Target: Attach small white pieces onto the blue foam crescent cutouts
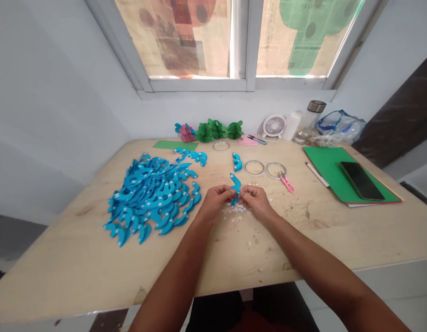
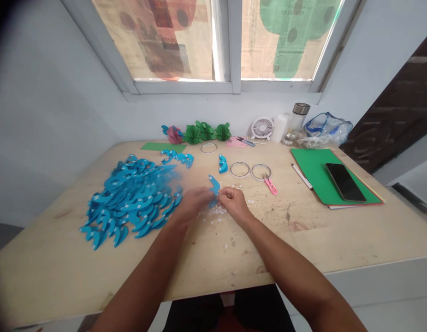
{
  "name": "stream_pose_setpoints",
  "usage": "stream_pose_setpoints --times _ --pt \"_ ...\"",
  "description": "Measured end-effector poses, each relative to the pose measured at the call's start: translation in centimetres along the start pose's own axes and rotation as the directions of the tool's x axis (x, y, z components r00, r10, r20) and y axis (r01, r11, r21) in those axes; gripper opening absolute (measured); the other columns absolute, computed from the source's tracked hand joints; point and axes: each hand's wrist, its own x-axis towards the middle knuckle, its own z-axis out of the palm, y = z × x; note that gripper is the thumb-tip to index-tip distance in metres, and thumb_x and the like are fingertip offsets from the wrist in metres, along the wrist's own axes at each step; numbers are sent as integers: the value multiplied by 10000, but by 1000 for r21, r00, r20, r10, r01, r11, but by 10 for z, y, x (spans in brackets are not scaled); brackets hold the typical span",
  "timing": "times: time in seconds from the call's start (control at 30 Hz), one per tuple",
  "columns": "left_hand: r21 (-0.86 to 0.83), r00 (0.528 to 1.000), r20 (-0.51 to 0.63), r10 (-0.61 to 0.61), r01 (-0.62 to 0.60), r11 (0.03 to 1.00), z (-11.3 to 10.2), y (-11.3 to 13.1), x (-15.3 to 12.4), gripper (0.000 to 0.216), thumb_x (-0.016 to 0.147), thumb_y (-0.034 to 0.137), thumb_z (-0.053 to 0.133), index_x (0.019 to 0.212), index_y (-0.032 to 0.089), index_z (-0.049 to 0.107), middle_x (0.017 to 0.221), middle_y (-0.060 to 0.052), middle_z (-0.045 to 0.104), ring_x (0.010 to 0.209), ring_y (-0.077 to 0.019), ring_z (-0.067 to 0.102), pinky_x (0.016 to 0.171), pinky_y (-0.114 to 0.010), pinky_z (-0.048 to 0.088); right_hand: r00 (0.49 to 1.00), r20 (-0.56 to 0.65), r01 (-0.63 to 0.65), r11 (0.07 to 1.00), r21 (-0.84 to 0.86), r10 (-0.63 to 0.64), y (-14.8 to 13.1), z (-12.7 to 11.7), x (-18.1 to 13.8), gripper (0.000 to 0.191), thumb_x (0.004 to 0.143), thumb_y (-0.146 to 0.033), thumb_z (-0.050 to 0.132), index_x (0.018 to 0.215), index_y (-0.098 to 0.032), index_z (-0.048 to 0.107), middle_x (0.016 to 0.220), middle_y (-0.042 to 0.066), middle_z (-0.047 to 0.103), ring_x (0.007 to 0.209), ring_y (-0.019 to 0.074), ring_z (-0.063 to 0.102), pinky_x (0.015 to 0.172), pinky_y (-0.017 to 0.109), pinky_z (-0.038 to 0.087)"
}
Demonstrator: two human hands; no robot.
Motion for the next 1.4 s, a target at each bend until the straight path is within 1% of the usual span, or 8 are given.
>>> stream_pose_setpoints --times 0.1,0.33,0.53,0.63,0.87,1.13,1.27,1.4 --pt "-35 1000 6 -20 20 999 -1 -1 1 210 575 333 687 549 136 617 574 -20 602 549 -118 512 549 -243 394 1000 5 -1 1000 -27 1 -2 1 -1 111 646 -216 533 558 -173 584 451 -14 583 402 98 462 425 212 360" --pt "91 996 -61 69 -64 994 2 4 -1 177 568 296 702 555 136 628 539 7 585 534 -102 491 552 -230 380 999 -30 12 1000 -19 -13 -3 1 -2 113 665 -237 537 592 -172 593 498 -12 600 438 101 486 459 215 391" --pt "169 993 -41 112 -104 980 2 1 0 202 568 322 703 581 131 636 535 7 582 530 -109 488 534 -230 363 999 -46 -14 1000 -9 14 2 0 0 121 665 -246 550 590 -161 592 480 -11 591 410 91 464 423 202 359" --pt "195 990 -44 133 -122 973 2 -1 1 201 564 320 698 560 133 626 518 12 570 515 -102 471 519 -225 349 998 -48 -30 999 17 31 4 0 1 118 654 -238 549 573 -161 587 467 -12 587 399 87 453 411 196 343" --pt "198 988 -45 145 -133 971 3 0 2 203 550 329 695 539 143 614 511 14 564 509 -104 460 508 -226 345 998 -54 -40 998 44 42 5 -1 2 102 630 -224 540 558 -166 583 456 -17 587 388 83 446 405 192 329" --pt "198 991 -48 126 -114 974 5 4 -1 200 552 319 686 519 142 598 499 20 549 492 -94 444 495 -219 337 998 -56 -39 998 53 42 7 0 3 91 616 -220 537 556 -165 578 454 -17 584 391 80 443 408 190 326" --pt "181 993 -43 114 -104 978 5 2 -1 215 553 328 691 517 140 594 477 20 538 481 -95 442 487 -220 336 997 -68 -30 999 32 32 7 0 2 93 615 -210 526 547 -165 569 446 -23 571 384 75 424 403 187 309" --pt "160 996 -22 82 -78 984 5 3 -2 217 572 338 689 548 138 609 509 7 567 513 -109 480 518 -229 361 996 -86 -9 1000 0 9 6 0 1 100 614 -213 524 534 -165 560 435 -26 556 383 76 414 395 190 295"
